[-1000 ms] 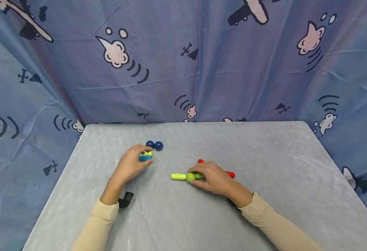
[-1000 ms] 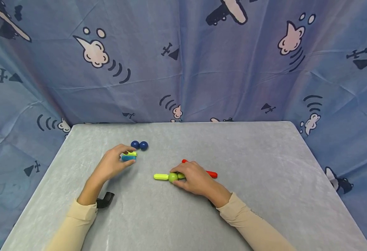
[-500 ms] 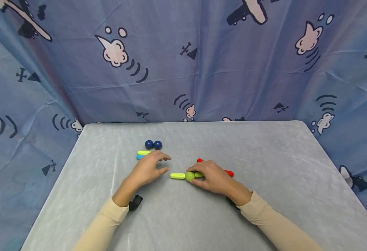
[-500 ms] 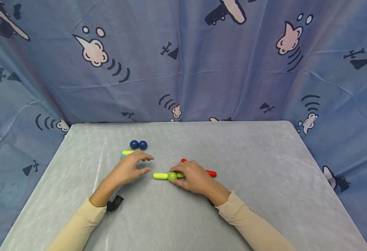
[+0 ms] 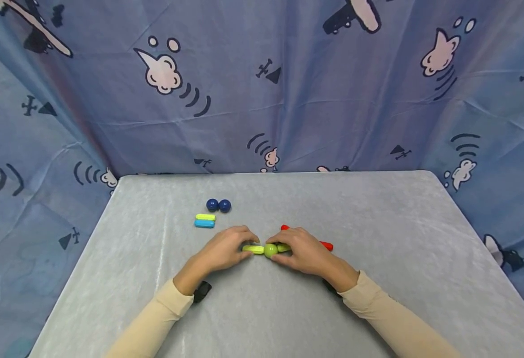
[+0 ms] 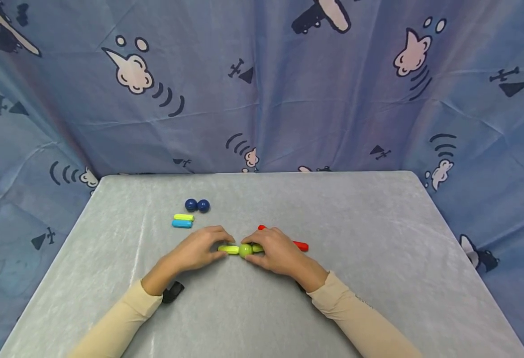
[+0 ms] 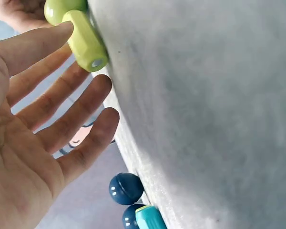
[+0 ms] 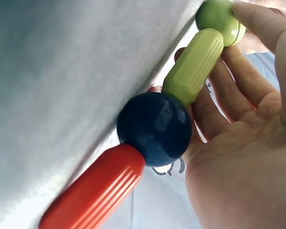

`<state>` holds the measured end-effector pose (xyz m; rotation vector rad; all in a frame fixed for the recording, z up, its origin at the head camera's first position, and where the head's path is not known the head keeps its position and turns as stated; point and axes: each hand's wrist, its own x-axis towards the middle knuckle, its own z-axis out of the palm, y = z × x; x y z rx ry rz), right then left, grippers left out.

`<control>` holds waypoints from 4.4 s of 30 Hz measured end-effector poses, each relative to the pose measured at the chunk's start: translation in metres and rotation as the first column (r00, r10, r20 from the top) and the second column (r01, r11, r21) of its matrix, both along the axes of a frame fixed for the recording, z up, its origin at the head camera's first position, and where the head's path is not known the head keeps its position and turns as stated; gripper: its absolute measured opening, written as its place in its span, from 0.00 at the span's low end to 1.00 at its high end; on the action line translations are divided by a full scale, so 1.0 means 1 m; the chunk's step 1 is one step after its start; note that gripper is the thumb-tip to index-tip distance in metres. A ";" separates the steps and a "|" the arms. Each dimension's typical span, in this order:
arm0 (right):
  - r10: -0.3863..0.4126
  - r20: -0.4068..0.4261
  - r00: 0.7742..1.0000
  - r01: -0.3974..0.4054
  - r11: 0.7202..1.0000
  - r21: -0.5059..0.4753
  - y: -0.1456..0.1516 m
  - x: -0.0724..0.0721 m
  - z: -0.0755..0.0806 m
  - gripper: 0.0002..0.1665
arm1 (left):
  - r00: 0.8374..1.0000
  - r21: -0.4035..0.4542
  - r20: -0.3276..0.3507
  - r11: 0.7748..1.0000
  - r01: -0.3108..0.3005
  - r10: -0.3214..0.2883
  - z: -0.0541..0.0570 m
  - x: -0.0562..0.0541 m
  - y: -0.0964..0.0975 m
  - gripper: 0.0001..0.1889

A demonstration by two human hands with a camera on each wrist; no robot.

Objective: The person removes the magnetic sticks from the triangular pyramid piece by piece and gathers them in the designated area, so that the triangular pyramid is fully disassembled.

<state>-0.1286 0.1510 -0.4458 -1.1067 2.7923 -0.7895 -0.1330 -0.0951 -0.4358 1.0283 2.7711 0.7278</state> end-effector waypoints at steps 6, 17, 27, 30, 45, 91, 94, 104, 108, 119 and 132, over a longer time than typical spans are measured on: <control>-0.001 -0.002 1.000 0.001 1.000 0.004 -0.001 -0.001 0.000 0.18 | 1.000 0.002 0.003 1.000 0.011 -0.011 -0.002 -0.001 0.002 0.12; -0.011 0.009 1.000 0.011 1.000 0.013 -0.002 0.001 0.000 0.18 | 0.999 0.003 -0.045 1.000 0.026 -0.025 -0.004 -0.002 0.003 0.09; -0.010 0.008 1.000 0.010 1.000 0.014 0.000 0.001 0.000 0.19 | 0.997 0.005 -0.072 1.000 0.020 -0.019 -0.007 0.001 0.004 0.09; -0.012 0.008 1.000 0.012 1.000 0.016 0.000 0.002 0.000 0.19 | 0.997 0.015 -0.072 1.000 0.011 -0.009 -0.007 0.001 0.003 0.08; -0.013 -0.004 1.000 0.013 1.000 0.006 0.001 0.001 0.000 0.18 | 0.999 0.017 -0.017 0.999 -0.042 0.042 -0.007 0.001 0.003 0.07; -0.010 -0.007 1.000 0.010 1.000 -0.004 -0.001 0.000 -0.001 0.18 | 0.992 0.026 0.052 0.993 -0.119 0.117 -0.003 0.004 0.006 0.08; -0.008 -0.007 1.000 0.008 1.000 -0.006 -0.001 0.000 -0.001 0.19 | 0.988 0.047 0.083 0.990 -0.133 0.129 -0.004 0.003 0.005 0.08; -0.008 -0.005 1.000 0.008 1.000 0.005 -0.002 0.001 -0.001 0.18 | 0.981 0.102 0.133 0.983 -0.155 0.141 -0.012 0.008 -0.009 0.07; -0.017 -0.012 1.000 0.017 1.000 0.012 -0.002 0.000 -0.001 0.19 | 0.977 0.109 0.126 0.976 -0.188 0.174 -0.010 0.013 -0.021 0.09; -0.020 0.018 1.000 0.020 1.000 0.016 -0.001 0.000 -0.001 0.19 | 0.955 0.075 0.168 0.963 -0.258 0.242 -0.010 0.023 -0.038 0.12; -0.022 0.021 1.000 0.022 1.000 0.015 -0.002 0.001 -0.002 0.19 | 0.964 0.053 0.143 0.971 -0.232 0.223 -0.008 0.023 -0.044 0.11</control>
